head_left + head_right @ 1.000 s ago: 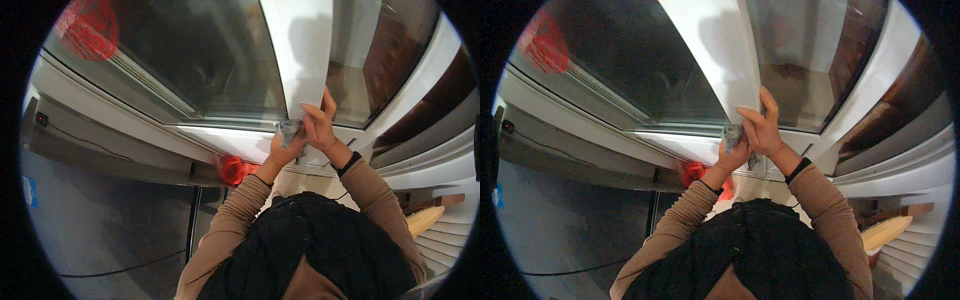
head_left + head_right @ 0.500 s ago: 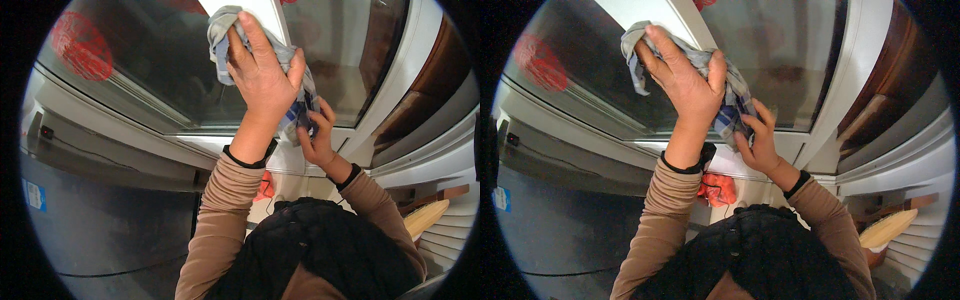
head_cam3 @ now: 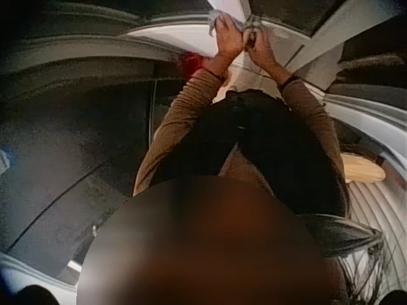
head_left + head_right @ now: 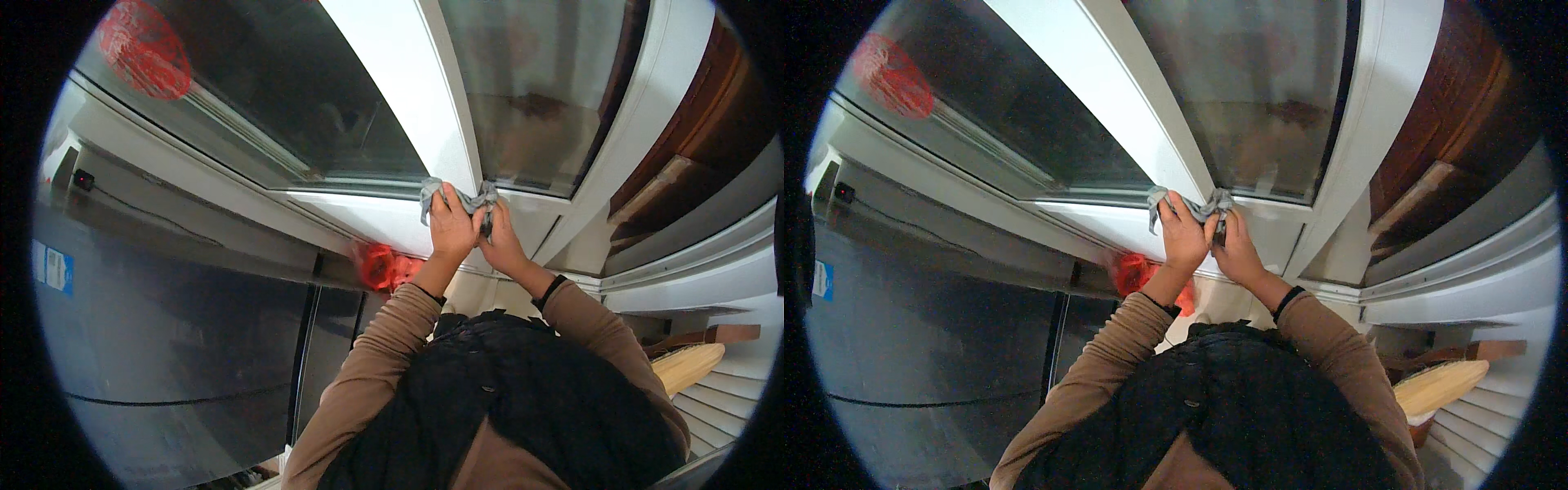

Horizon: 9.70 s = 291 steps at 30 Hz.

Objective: The person wipes the white window frame and glass with a cloth, moving along the vertical and horizontal edges and across the glass surface. The person uses both hands to hold the frame and wipe different sections, including the lower panel and the area near a red plastic bag on the floor.

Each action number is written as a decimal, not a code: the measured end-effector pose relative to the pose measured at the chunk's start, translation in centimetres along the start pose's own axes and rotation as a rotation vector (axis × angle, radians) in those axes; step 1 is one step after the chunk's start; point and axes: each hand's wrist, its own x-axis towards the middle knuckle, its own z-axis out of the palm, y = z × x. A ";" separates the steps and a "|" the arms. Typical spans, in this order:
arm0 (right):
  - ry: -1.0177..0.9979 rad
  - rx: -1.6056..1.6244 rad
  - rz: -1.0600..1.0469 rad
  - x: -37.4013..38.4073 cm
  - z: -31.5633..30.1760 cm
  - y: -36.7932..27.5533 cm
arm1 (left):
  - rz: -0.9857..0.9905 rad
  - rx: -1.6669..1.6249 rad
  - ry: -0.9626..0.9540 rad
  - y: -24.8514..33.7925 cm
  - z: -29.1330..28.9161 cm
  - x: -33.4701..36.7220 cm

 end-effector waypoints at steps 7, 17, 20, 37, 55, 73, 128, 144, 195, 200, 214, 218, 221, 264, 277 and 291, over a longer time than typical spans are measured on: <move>0.020 -0.161 -0.158 0.5 -1.2 -3.7 | -0.173 -0.450 -0.080 -0.4 0.4 -2.9; -0.195 -0.452 -0.516 1.5 -1.3 -5.9 | -0.498 -0.504 0.204 -6.9 2.1 -2.7; -0.370 -0.320 -0.584 2.2 0.3 -6.1 | -0.471 -0.442 0.149 -9.7 2.5 -2.7; -0.557 -0.215 -0.610 14.3 16.8 -8.3 | -0.589 -0.048 0.252 -33.8 -5.1 1.7; -0.722 -0.460 -0.664 14.6 17.8 -6.4 | -0.822 -0.486 0.715 -32.8 -2.3 4.6; -0.726 -0.509 -0.619 12.7 17.0 -4.6 | -0.919 -0.622 0.815 -51.0 -4.0 3.4; -0.367 -0.154 -0.705 10.2 8.9 -6.8 | -0.866 -0.783 0.481 -4.2 13.4 -7.1; 0.135 -0.986 -1.252 12.6 -0.9 -6.7 | -1.046 -0.679 0.163 -6.8 19.3 -15.8; 0.129 -1.156 -1.524 12.0 -2.2 -4.3 | -1.450 -0.691 0.494 -22.1 20.3 -14.2; 0.143 -1.171 -1.509 11.7 -2.7 -3.7 | -1.300 -0.617 0.526 -18.7 18.6 -11.1; 0.111 -1.149 -1.441 11.1 -1.4 -4.6 | -1.449 -0.644 0.303 -23.3 18.5 -12.0; 0.158 -1.102 -1.303 11.2 -2.2 -3.6 | -1.327 -0.648 0.513 -19.5 16.0 -9.3; 0.101 -1.037 -1.307 11.8 -3.6 -3.5 | -0.983 -0.622 0.709 -14.4 13.5 -5.5; 0.082 -0.818 -1.104 11.5 -1.9 -5.4 | -1.010 -0.727 0.353 -6.2 0.3 -4.5; 0.174 -0.675 -1.095 12.0 -1.4 -3.5 | -0.571 -0.024 0.234 -12.0 2.1 0.1; 0.238 -0.653 -1.089 11.9 -0.8 -3.8 | -0.720 -0.172 0.471 -23.7 -1.3 2.9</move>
